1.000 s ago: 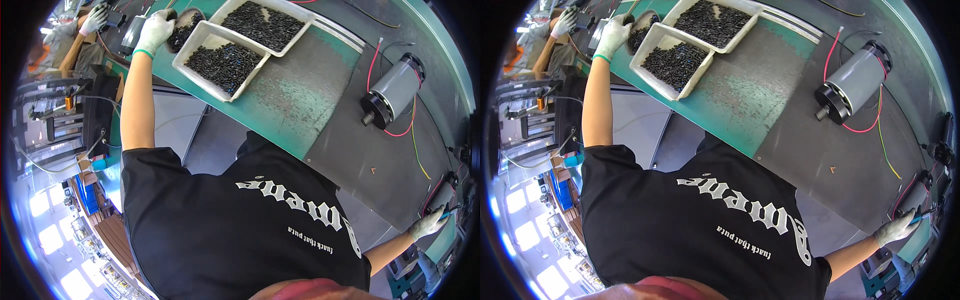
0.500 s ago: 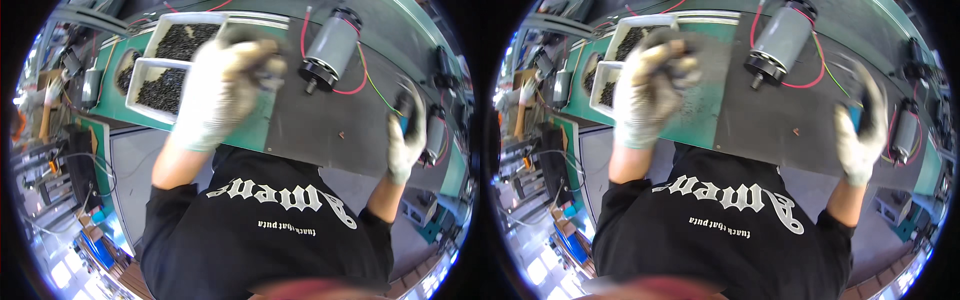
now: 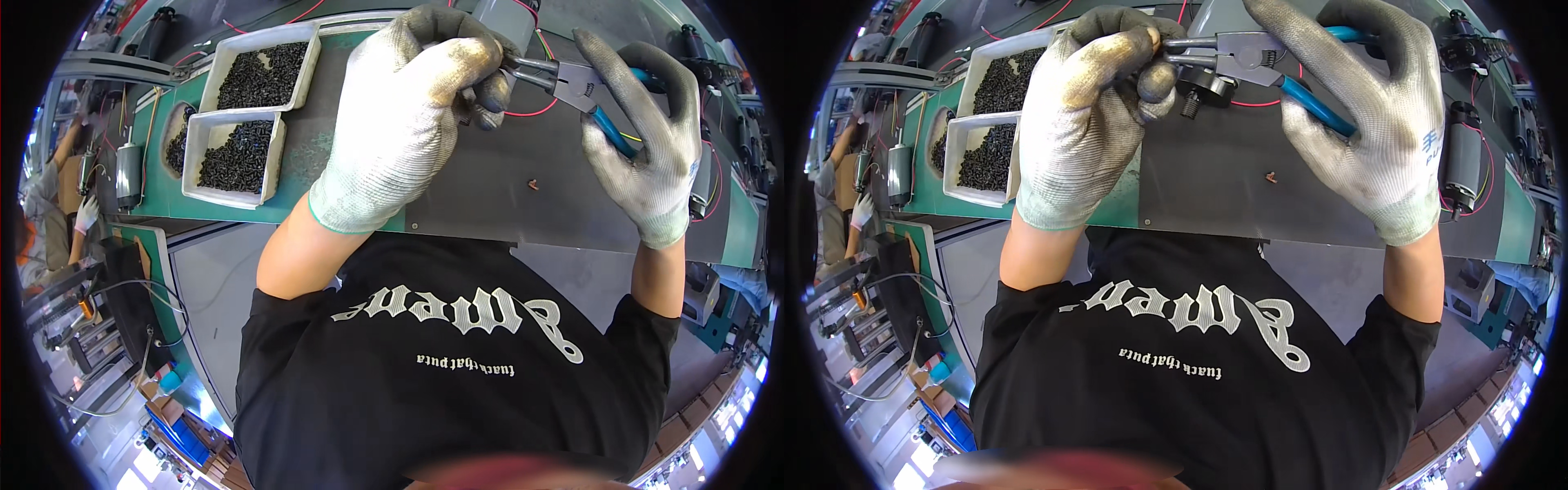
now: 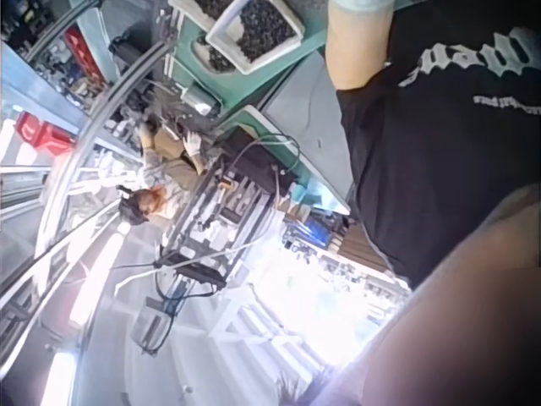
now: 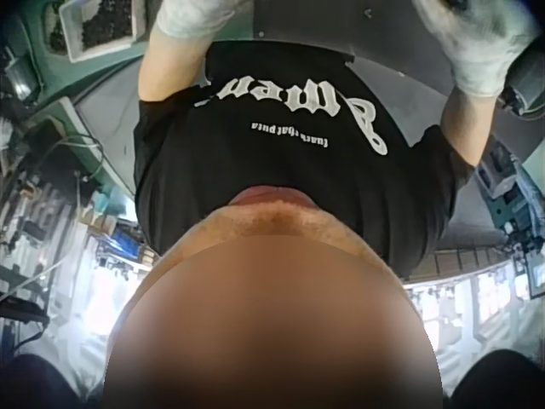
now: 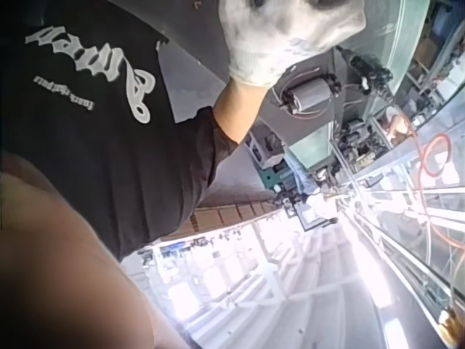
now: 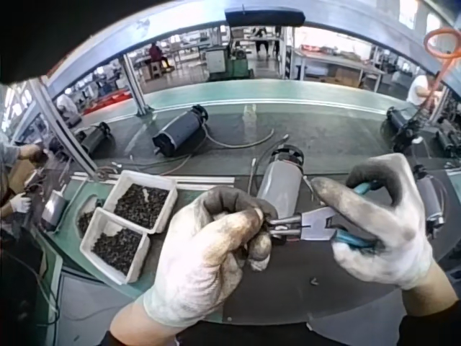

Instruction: Assemble electric motors and attach fan components using an electric screwdriver and pliers at an industrial workstation.

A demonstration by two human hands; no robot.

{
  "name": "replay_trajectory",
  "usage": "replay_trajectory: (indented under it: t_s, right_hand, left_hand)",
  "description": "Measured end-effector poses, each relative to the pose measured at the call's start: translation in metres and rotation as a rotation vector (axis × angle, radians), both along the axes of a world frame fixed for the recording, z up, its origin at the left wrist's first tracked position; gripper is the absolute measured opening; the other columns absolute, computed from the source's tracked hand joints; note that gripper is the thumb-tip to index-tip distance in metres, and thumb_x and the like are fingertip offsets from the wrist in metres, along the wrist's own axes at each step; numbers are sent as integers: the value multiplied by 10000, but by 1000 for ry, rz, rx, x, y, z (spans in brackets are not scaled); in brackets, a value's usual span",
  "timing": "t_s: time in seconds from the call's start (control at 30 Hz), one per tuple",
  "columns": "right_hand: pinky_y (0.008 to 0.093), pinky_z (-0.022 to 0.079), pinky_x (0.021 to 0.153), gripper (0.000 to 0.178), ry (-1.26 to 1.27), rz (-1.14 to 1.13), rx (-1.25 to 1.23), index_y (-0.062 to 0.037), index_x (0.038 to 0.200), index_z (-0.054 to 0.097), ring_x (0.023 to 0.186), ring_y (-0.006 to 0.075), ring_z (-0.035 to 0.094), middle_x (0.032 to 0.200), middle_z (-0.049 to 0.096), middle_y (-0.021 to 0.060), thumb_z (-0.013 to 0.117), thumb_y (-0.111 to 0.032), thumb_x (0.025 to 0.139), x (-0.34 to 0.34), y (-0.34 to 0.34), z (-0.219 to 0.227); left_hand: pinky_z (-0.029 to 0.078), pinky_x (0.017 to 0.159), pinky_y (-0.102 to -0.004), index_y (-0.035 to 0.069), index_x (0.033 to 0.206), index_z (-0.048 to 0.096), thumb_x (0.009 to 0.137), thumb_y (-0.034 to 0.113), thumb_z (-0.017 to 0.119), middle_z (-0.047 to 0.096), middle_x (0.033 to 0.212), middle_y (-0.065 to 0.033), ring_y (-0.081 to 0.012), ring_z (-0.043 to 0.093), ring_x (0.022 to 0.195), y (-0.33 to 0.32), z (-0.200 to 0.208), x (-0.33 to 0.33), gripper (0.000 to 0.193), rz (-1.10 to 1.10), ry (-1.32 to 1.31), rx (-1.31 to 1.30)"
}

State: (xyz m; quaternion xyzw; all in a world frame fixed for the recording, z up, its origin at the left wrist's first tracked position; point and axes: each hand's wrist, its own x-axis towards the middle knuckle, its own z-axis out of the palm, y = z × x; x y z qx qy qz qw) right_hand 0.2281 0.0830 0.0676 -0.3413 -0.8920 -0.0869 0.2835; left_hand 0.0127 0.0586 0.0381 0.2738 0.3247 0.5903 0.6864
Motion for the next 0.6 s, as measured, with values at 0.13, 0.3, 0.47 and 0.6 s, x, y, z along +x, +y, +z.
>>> replay_trajectory:
  t_s: [0.13, 0.3, 0.47, 0.6]
  right_hand:
    - [365, 504, 830, 525, 61, 8, -48, -106, 1187, 676, 942, 256, 570, 1078, 556, 142, 701, -119, 662, 2, 0, -3]
    - [370, 501, 830, 526, -5, 27, 30, -95, 1181, 674, 915, 263, 577, 1066, 561, 143, 697, -104, 655, 1, 5, -1]
    - [357, 496, 813, 472, -10, -74, -2, -44, 1165, 634, 912, 251, 591, 998, 580, 150, 676, -132, 703, 8, 29, -29]
    - [333, 510, 756, 283, 702, -213, -670, -39, 1051, 620, 844, 255, 637, 902, 646, 144, 590, -190, 813, 32, 113, -82]
  left_hand:
    - [475, 603, -272, -38, 950, 567, 888, 62, 570, 598, 833, -96, -144, 573, 672, -2, 1, 0, 117, 27, 83, 37]
    - [474, 589, -269, -37, 941, 574, 887, 65, 571, 604, 782, -91, -142, 570, 646, -1, -1, 1, 116, 41, 174, 27]
    - [481, 594, -270, -44, 927, 582, 907, 106, 556, 630, 785, -116, -136, 593, 665, 22, 15, 11, 154, -1, 598, 0]
    - [508, 684, -306, -65, 1027, 571, 828, 215, 711, 634, 920, -168, -183, 616, 777, 124, -34, 11, 372, 467, 1568, 613]
